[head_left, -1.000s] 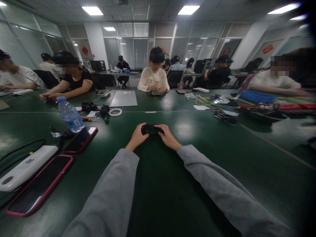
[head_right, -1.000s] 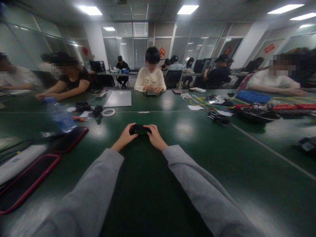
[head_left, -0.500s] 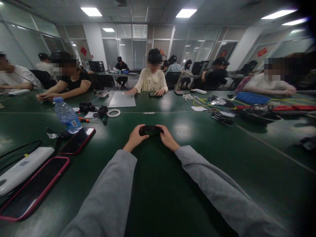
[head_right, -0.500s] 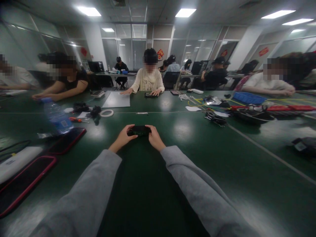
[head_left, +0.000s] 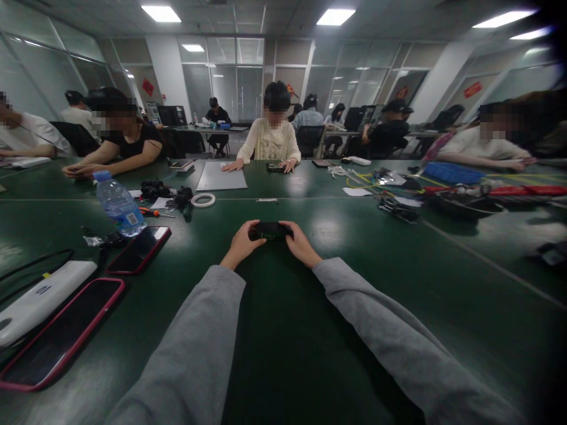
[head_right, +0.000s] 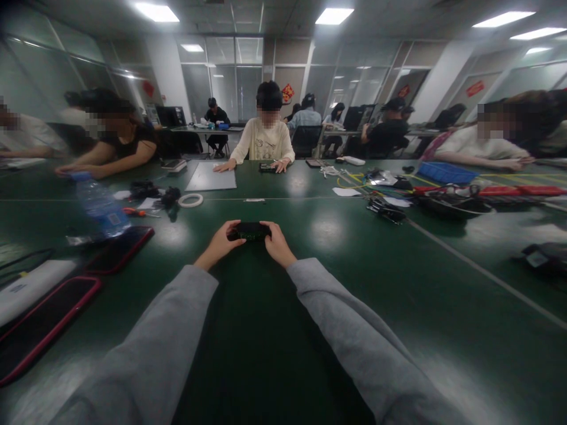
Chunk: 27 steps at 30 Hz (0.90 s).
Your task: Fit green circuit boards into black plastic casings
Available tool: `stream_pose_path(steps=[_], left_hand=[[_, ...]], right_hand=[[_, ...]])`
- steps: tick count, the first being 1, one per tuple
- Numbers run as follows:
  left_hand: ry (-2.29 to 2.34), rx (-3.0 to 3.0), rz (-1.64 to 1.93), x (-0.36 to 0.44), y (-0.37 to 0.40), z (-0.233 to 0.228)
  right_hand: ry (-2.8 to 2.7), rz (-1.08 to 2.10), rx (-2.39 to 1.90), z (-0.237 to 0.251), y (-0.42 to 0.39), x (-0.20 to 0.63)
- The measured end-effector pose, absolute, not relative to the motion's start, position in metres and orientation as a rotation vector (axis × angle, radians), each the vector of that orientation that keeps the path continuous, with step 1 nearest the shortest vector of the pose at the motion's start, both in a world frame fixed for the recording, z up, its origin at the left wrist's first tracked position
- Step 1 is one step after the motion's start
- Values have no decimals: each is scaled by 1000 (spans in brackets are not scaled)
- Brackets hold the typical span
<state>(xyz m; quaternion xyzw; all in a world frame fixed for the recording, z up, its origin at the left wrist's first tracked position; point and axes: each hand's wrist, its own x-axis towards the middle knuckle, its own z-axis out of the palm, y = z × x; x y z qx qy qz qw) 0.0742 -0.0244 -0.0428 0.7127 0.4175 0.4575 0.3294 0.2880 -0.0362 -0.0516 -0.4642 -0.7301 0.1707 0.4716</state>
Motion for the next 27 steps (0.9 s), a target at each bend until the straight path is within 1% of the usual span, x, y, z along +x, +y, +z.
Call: stream_pose_path(steps=[4,7,17,27], left_hand=[[1156,1807,1344,75,-20,-50],[1254,1776,1423,74,-17,-53],[1263,1784,1420,74,-16,-53],[1463,1833,1439,74,-23,-45]], right_hand=[[-1817,368,-1142,-47,-41,284],[-1849,390,-1120,-44,-45,281],[-1831,530,-1094,-38,-51,278],[-1830,568,-1110,-37,-52,277]])
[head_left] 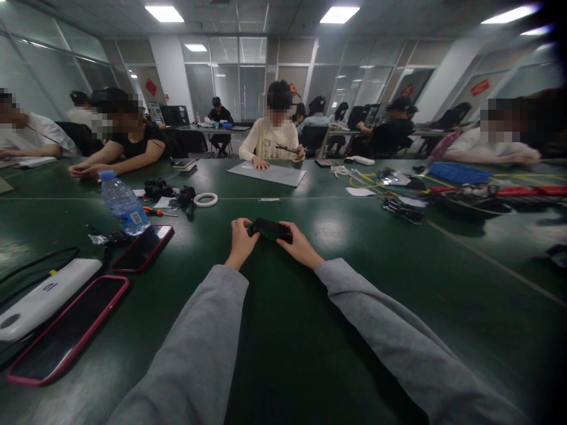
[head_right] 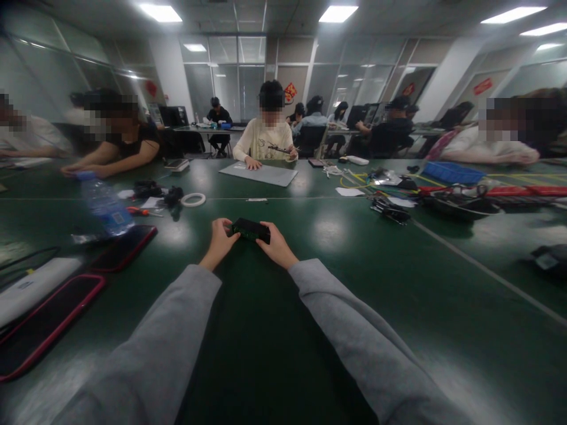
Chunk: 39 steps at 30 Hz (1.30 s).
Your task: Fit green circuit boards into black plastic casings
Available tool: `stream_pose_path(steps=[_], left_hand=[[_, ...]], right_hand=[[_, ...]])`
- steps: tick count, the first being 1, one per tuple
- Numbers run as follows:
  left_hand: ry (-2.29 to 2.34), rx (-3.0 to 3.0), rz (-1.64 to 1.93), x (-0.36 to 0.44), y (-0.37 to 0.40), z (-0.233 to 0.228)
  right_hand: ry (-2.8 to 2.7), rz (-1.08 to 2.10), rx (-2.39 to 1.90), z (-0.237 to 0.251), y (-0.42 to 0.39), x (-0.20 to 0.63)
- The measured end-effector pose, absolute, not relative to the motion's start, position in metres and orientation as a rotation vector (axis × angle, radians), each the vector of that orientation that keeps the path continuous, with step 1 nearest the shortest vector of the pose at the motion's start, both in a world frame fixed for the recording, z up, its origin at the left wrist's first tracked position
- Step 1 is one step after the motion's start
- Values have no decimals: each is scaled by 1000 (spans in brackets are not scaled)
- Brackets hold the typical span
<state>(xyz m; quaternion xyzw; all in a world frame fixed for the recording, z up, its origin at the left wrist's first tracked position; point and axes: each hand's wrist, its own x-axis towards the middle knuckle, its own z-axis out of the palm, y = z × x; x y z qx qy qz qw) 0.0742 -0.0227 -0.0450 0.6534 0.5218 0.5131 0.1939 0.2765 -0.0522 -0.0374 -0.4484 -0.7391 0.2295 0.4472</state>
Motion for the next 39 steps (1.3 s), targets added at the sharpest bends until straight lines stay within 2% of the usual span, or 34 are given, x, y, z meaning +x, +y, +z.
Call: stream_pose_path(steps=[8,16,29,39], left_hand=[[1645,1843,1321,73,-30,-36],[1601,1795,1267,73,-29,-37],[1600,1805,1287,71,-28,-39],[1567,1630,1445,71,-20,-44]], right_hand=[[-1801,570,-1091,-43,-49,276],[-1883,519,-1014,-39,-50,278],[-1917,364,-1099,-29,-57,277],[-1874,391,-1140,-34,-54,277]])
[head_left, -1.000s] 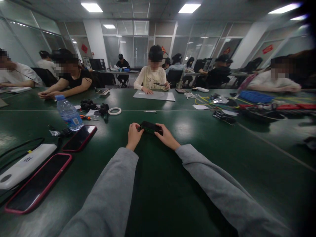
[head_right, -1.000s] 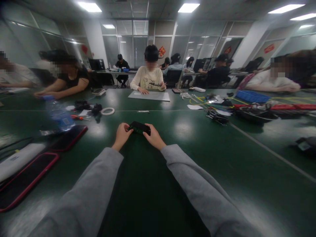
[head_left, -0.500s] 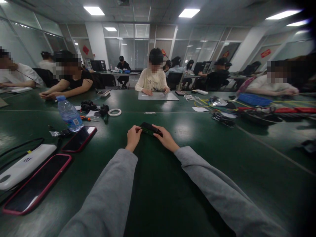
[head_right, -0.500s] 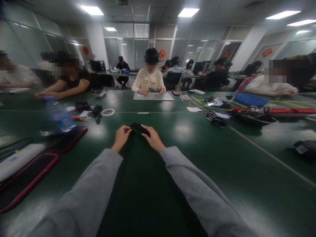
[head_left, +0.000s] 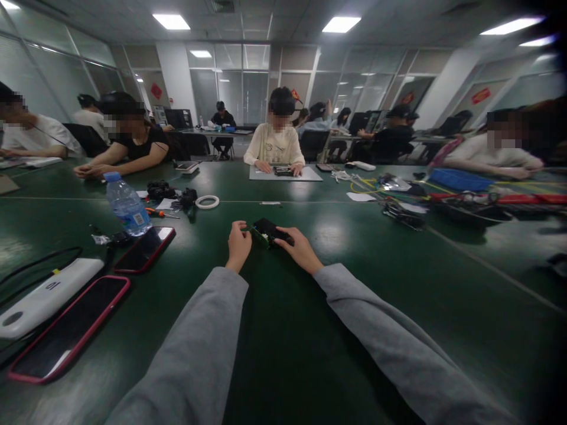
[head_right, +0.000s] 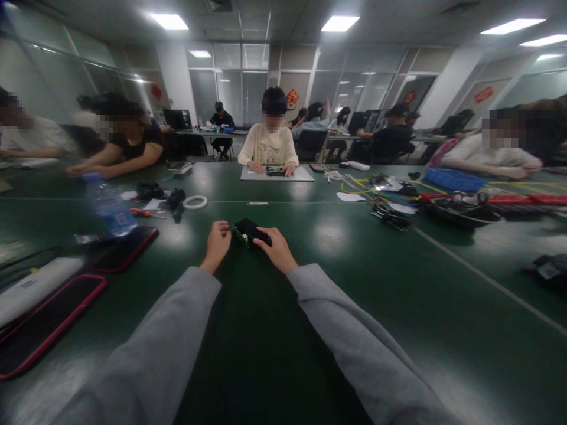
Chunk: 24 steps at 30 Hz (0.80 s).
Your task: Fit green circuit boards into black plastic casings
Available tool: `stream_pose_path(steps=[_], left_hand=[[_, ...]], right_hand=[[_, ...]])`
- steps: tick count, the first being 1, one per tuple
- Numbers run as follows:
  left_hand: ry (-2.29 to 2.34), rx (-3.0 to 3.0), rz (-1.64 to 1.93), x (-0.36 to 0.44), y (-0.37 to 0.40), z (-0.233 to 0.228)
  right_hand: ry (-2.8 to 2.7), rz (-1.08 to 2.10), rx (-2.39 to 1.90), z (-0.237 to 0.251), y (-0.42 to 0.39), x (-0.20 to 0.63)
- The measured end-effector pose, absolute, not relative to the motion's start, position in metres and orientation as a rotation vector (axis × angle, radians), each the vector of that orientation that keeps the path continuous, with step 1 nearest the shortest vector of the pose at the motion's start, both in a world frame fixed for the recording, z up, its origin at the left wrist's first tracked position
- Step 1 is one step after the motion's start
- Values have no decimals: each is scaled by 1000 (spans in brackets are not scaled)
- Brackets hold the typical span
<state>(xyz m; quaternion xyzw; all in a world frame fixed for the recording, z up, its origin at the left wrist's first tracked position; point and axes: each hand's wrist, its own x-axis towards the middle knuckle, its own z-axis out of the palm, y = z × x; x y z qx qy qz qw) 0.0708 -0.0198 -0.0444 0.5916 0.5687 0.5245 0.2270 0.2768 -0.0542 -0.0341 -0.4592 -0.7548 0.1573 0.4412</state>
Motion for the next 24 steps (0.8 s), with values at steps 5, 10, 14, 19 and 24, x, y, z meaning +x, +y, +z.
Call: stream_pose_path(steps=[5,10,14,19,24], left_hand=[[1341,1804,1321,75,-22,-44],[1347,1963,1155,76,-28,-41],[1392,1960,1101,76,-28,-40],[1420,1961,1089,77,-29,-38],[1458,1987,1068,77,-32,-35]], right_hand=[[-1872,398,-1136,-33,-54,276],[-1864,382,-1131,-35,-51,277],[-1866,389,-1143,-35,-52,277],[-1876,386,-1137,-35,-53,277],[-1862,392,-1130,-36,-51,277]])
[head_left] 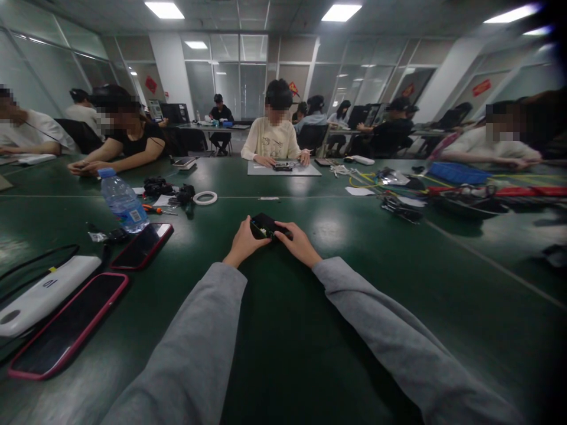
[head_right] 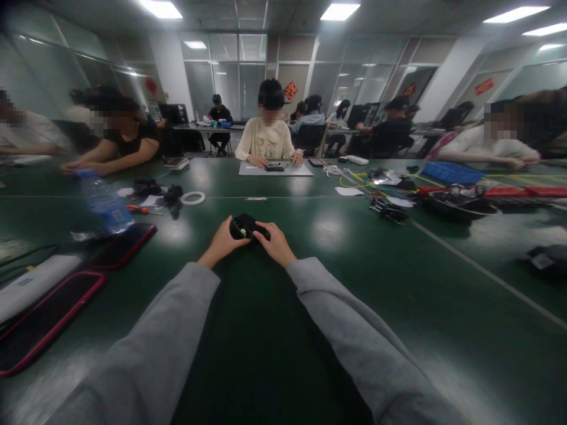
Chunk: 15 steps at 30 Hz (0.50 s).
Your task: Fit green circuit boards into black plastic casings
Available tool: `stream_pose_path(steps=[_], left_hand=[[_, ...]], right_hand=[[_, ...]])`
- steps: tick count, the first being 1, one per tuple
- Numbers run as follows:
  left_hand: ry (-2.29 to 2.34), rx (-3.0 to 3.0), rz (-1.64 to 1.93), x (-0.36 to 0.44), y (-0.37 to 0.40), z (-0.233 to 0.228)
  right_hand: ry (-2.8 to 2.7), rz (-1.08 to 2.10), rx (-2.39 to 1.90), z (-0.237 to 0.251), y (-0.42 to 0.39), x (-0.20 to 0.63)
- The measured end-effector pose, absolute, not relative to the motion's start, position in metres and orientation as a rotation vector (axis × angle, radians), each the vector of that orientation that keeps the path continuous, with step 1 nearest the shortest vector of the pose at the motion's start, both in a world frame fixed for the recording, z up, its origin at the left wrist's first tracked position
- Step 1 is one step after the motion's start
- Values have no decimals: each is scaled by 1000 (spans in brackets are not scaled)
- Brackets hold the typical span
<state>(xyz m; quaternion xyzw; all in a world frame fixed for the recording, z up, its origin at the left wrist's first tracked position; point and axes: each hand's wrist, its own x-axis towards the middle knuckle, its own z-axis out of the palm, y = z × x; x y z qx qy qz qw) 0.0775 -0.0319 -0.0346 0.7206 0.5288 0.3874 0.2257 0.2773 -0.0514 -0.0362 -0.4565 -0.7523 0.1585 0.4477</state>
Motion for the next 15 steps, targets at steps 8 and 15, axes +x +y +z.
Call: stream_pose_path(steps=[8,15], left_hand=[[1527,2006,1077,79,-37,-28],[1506,1872,1280,78,-38,-26]], right_hand=[[-1863,308,-1153,-38,-50,279],[-1636,169,-1333,-42,-44,285]])
